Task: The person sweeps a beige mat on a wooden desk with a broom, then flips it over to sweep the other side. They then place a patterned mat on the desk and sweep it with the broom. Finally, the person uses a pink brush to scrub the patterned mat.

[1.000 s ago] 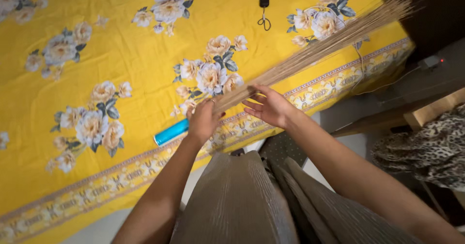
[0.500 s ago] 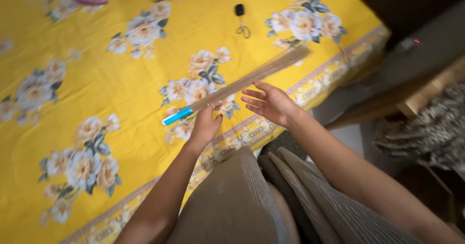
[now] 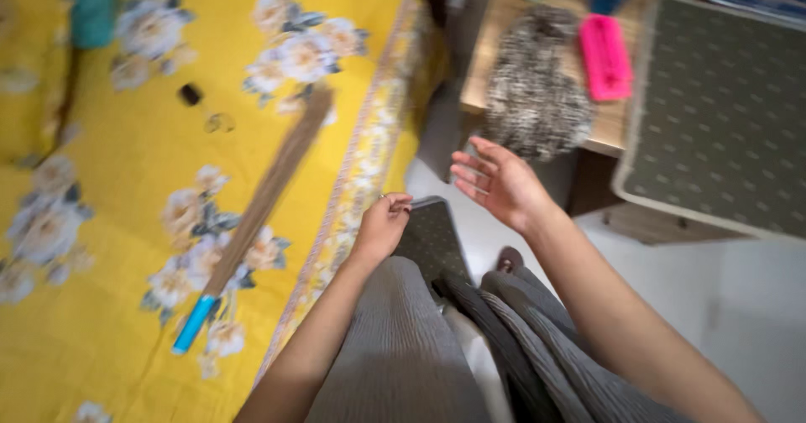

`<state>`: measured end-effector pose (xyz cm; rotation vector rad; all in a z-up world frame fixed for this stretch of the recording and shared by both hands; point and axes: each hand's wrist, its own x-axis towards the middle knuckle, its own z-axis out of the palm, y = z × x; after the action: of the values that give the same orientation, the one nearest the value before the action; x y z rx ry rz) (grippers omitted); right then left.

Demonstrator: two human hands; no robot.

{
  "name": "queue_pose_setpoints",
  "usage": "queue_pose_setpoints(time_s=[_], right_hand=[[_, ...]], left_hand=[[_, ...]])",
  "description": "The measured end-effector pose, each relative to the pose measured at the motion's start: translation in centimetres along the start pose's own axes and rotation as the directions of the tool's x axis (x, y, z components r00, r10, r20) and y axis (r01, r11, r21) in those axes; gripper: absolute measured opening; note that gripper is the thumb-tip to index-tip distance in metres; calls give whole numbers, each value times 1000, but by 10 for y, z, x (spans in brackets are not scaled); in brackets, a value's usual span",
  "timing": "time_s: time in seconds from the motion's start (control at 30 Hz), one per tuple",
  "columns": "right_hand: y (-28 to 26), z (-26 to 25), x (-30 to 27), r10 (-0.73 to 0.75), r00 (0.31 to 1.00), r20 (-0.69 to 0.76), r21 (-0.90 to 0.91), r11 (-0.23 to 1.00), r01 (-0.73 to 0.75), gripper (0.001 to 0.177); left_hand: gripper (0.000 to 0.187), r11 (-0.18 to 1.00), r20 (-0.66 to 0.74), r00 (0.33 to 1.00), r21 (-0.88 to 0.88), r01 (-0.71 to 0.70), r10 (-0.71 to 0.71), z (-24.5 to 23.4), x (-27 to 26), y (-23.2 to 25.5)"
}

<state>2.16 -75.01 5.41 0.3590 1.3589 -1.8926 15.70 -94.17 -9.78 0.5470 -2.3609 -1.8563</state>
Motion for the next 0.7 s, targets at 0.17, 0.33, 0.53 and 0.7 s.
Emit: queue_pose_setpoints(time_s=[0.17, 0.33, 0.53, 0.7], right_hand=[[-68, -123, -8, -118, 986, -116, 85, 988, 129, 42], [-121, -209, 2, -303, 936, -178, -259, 932, 252, 40], [-162, -259, 51, -522, 848, 98, -847, 403, 346, 47], [-182, -271, 97, -432, 871, 233, -967, -5, 255, 58]], left_hand=[[27, 988, 124, 988, -135, -74, 91, 117, 45, 62], [26, 991, 180, 980, -114, -69, 89, 215, 81, 114], [28, 987, 214, 972, -149, -64, 96, 295, 96, 145], [29, 988, 169, 979, -122, -96, 116, 321, 93, 151]])
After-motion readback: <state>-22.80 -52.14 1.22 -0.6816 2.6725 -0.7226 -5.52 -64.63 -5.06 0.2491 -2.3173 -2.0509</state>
